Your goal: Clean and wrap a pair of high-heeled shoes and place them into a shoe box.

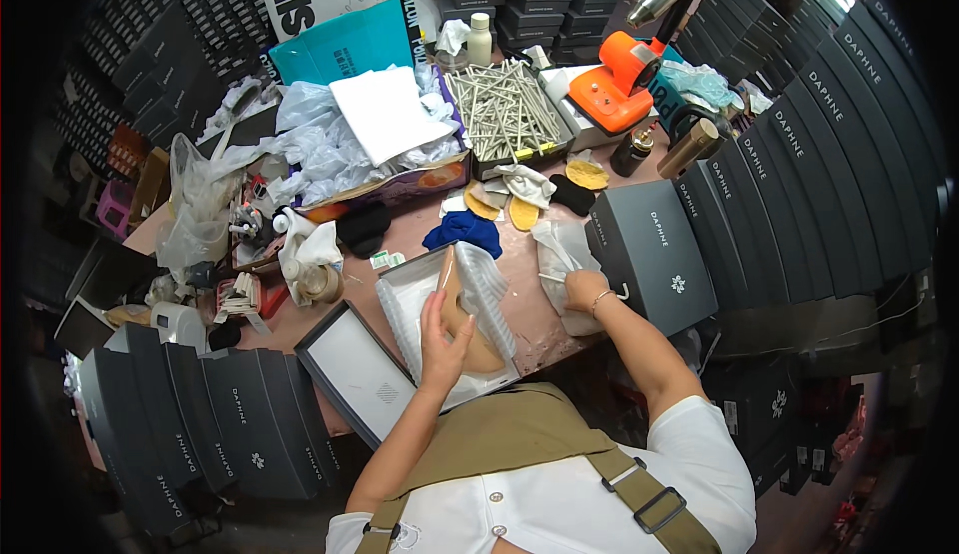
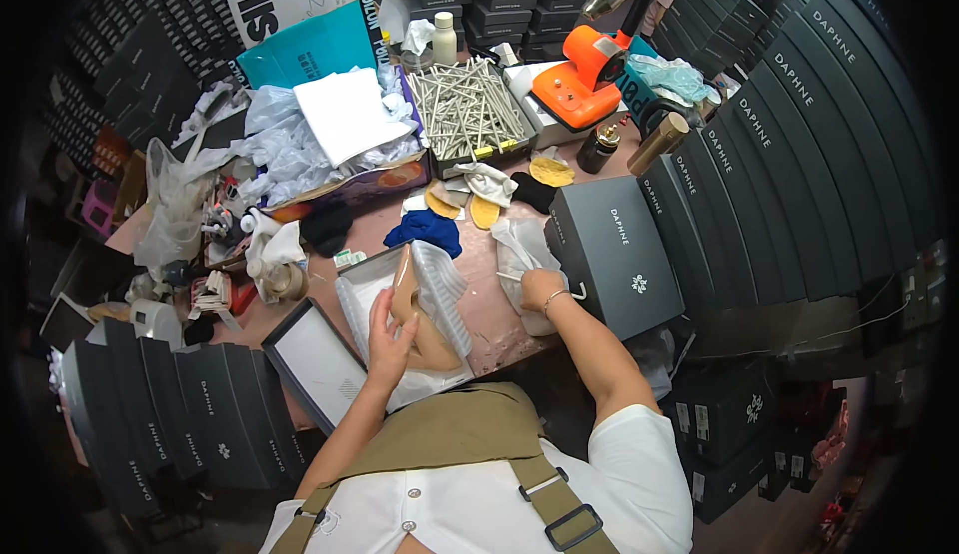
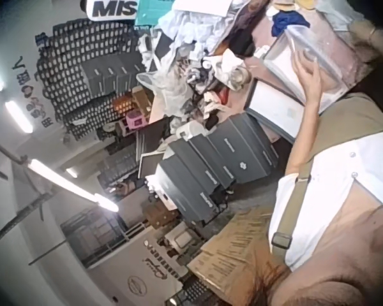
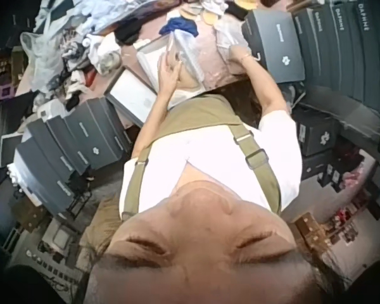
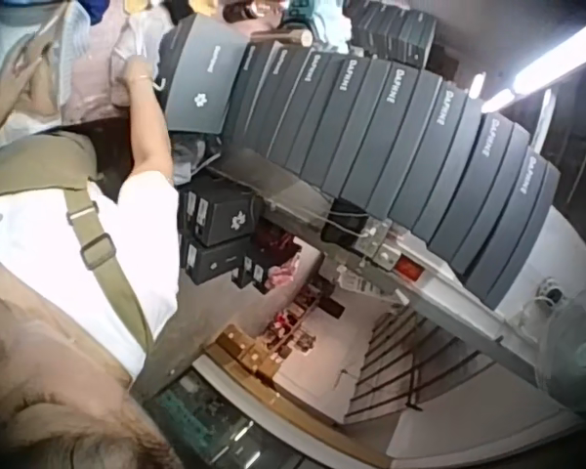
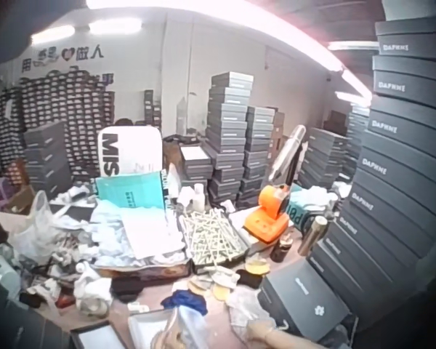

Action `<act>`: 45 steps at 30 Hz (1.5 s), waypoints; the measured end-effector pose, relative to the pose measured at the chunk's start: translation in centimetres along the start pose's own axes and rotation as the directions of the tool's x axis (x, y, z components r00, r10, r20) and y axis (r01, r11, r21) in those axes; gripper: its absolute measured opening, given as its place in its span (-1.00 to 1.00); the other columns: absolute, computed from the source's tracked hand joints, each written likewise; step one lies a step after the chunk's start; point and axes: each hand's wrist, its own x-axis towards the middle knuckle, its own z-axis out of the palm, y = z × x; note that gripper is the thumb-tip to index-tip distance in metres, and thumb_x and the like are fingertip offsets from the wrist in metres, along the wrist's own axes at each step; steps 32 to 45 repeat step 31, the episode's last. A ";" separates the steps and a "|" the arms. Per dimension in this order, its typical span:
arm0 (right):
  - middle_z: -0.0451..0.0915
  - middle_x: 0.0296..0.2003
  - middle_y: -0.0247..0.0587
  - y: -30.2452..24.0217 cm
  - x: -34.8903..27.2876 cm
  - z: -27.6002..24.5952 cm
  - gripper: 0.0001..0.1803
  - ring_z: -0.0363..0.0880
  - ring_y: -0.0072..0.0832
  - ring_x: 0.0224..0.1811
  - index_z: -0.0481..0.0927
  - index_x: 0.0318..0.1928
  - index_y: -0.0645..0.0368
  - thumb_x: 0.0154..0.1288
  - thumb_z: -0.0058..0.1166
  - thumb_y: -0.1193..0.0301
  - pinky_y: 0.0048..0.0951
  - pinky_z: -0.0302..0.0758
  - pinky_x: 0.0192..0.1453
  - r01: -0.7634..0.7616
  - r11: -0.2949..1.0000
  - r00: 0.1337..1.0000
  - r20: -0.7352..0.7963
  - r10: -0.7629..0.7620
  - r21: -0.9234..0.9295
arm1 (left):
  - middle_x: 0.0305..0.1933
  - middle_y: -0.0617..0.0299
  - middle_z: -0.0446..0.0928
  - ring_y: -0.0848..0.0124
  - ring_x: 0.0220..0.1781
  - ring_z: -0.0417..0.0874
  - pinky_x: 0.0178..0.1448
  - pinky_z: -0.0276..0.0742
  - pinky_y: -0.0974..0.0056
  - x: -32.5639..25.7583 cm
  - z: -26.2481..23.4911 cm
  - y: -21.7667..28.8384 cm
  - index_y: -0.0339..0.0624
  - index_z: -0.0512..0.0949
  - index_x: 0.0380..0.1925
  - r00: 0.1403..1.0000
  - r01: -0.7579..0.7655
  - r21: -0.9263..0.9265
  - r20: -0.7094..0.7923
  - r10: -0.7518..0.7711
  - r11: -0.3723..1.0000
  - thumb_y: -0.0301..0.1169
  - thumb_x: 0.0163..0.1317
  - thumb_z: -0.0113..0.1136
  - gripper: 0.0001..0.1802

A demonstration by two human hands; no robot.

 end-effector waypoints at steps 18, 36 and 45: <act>0.57 -0.29 -0.24 -16.2 -8.4 -13.7 -0.62 0.55 -0.39 -0.32 0.56 -0.07 0.23 0.15 0.25 0.29 -0.43 0.51 -0.30 0.687 0.488 0.659 -0.744 -0.106 0.539 | 0.02 0.11 0.49 0.30 0.05 0.54 0.16 0.48 0.18 -3.7 -6.2 4.4 -0.27 0.34 0.10 0.971 0.090 -0.770 -0.074 -0.228 0.632 -0.46 0.05 0.23 -0.44; 0.57 -0.08 -0.14 -23.0 -11.8 -8.6 -0.80 0.62 -0.21 -0.13 0.58 -0.20 0.19 0.11 0.10 0.51 -0.32 0.57 -0.06 0.888 0.100 0.428 -0.729 -0.534 0.448 | 0.00 0.11 0.52 0.20 -0.02 0.60 0.09 0.54 0.13 -6.0 -10.8 -1.4 -0.05 0.40 0.09 0.877 0.204 -0.866 -0.046 -0.477 0.457 0.21 0.22 -0.01 -0.34; 0.57 -0.08 -0.14 -23.0 -11.8 -8.6 -0.80 0.62 -0.21 -0.13 0.58 -0.20 0.19 0.11 0.10 0.51 -0.32 0.57 -0.06 0.888 0.100 0.428 -0.729 -0.534 0.448 | 0.00 0.11 0.52 0.20 -0.02 0.60 0.09 0.54 0.13 -6.0 -10.8 -1.4 -0.05 0.40 0.09 0.877 0.204 -0.866 -0.046 -0.477 0.457 0.21 0.22 -0.01 -0.34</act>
